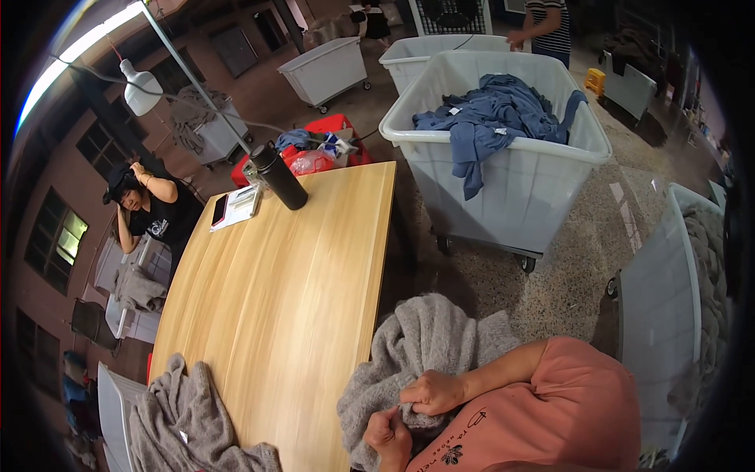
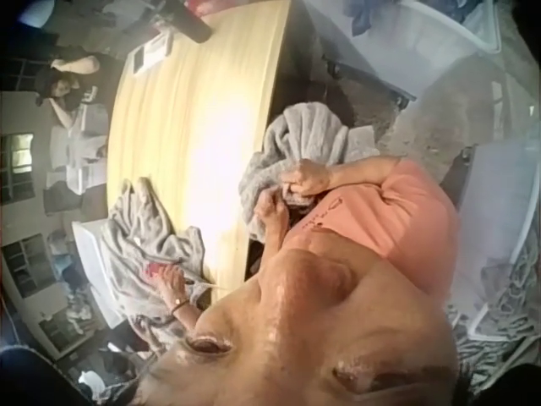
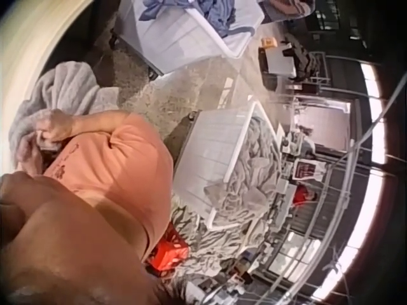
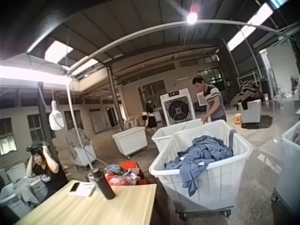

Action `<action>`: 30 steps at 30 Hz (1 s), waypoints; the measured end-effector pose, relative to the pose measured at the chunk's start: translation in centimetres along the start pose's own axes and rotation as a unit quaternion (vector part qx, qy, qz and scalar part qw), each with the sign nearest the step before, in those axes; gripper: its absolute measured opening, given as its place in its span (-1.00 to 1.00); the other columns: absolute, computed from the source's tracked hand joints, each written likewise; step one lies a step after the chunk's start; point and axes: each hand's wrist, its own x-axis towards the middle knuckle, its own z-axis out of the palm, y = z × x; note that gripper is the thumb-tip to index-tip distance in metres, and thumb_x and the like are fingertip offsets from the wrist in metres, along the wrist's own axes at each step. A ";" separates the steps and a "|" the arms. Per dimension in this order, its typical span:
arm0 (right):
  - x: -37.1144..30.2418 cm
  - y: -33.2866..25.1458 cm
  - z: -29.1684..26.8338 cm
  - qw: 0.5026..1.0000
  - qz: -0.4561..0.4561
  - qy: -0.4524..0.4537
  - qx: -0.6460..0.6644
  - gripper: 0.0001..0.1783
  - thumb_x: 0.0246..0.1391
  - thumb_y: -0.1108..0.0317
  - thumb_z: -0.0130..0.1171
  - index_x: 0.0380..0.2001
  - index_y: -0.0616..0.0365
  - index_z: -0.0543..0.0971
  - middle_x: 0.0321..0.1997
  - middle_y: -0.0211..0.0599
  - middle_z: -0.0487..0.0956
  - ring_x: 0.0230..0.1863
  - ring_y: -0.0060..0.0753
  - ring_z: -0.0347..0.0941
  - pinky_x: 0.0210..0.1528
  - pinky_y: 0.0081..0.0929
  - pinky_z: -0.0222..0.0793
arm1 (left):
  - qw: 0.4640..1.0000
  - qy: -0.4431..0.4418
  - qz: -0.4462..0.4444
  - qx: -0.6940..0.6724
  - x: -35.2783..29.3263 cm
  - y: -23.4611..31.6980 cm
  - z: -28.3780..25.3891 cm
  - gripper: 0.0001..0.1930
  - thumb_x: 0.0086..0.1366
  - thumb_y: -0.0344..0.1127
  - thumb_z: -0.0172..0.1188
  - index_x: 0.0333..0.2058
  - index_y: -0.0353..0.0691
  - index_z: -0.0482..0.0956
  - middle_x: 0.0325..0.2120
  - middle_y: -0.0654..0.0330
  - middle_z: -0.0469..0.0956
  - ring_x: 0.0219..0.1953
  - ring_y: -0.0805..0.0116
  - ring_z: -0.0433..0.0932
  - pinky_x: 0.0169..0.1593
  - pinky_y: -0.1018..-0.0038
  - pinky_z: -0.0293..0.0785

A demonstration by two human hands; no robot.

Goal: Inspecting grey knitted sweaters and removing lint or loose threads by hand and with snips.

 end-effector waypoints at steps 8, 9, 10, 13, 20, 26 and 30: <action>0.8 -0.4 -0.2 0.999 -0.018 0.015 -0.037 -0.83 -0.26 0.37 0.07 -0.65 0.15 0.30 -0.69 -0.19 0.42 -0.60 -0.08 0.41 -0.60 -0.24 0.27 | 0.981 0.036 0.150 0.117 0.5 0.5 0.2 -0.87 -0.04 -0.64 0.08 -0.52 -0.24 0.44 -0.62 0.12 0.44 -0.57 0.13 0.43 -0.50 0.35 0.31; 0.9 -0.5 -0.2 0.999 -0.020 0.015 -0.042 -0.83 -0.26 0.37 0.08 -0.66 0.15 0.30 -0.69 -0.20 0.42 -0.61 -0.09 0.41 -0.60 -0.25 0.28 | 0.979 0.032 0.161 0.123 0.5 0.6 0.0 -0.88 -0.02 -0.63 0.07 -0.52 -0.24 0.44 -0.60 0.12 0.45 -0.56 0.13 0.43 -0.48 0.33 0.32; 1.0 -0.5 -0.2 0.999 -0.015 0.017 -0.047 -0.83 -0.26 0.37 0.08 -0.67 0.15 0.30 -0.68 -0.21 0.42 -0.61 -0.10 0.41 -0.59 -0.26 0.29 | 0.978 0.037 0.165 0.122 0.5 0.7 0.0 -0.88 -0.02 -0.63 0.07 -0.52 -0.24 0.44 -0.60 0.12 0.45 -0.56 0.13 0.43 -0.48 0.33 0.32; 1.2 -0.6 -0.1 0.997 -0.036 0.030 -0.058 -0.82 -0.26 0.36 0.08 -0.67 0.15 0.29 -0.67 -0.22 0.43 -0.60 -0.12 0.42 -0.58 -0.27 0.30 | 0.976 0.033 0.175 0.129 0.5 1.0 -0.3 -0.90 0.00 -0.61 0.06 -0.52 -0.25 0.44 -0.60 0.11 0.45 -0.56 0.13 0.44 -0.46 0.32 0.32; 1.4 0.4 -0.7 0.991 -0.026 0.010 0.129 -0.86 -0.24 0.41 0.08 -0.62 0.19 0.34 -0.62 -0.16 0.46 -0.59 -0.08 0.40 -0.57 -0.30 0.26 | 0.990 0.058 0.119 0.048 0.5 0.9 0.4 -0.83 -0.04 -0.69 0.04 -0.50 -0.25 0.45 -0.62 0.10 0.45 -0.60 0.15 0.44 -0.54 0.37 0.32; 0.7 0.0 -0.4 0.997 0.019 0.003 0.078 -0.87 -0.25 0.42 0.09 -0.62 0.19 0.35 -0.64 -0.16 0.43 -0.59 -0.11 0.40 -0.57 -0.31 0.26 | 0.982 0.042 0.159 0.090 0.6 1.0 0.3 -0.84 -0.04 -0.68 0.05 -0.53 -0.25 0.45 -0.67 0.10 0.41 -0.62 0.13 0.41 -0.56 0.38 0.30; 1.1 0.1 0.2 0.993 -0.079 0.067 -0.060 -0.88 -0.30 0.44 0.09 -0.61 0.16 0.36 -0.65 -0.23 0.38 -0.58 -0.16 0.40 -0.58 -0.30 0.28 | 0.981 0.053 0.134 0.127 0.5 1.1 0.3 -0.87 -0.01 -0.65 0.08 -0.52 -0.26 0.47 -0.68 0.12 0.41 -0.64 0.23 0.40 -0.56 0.46 0.29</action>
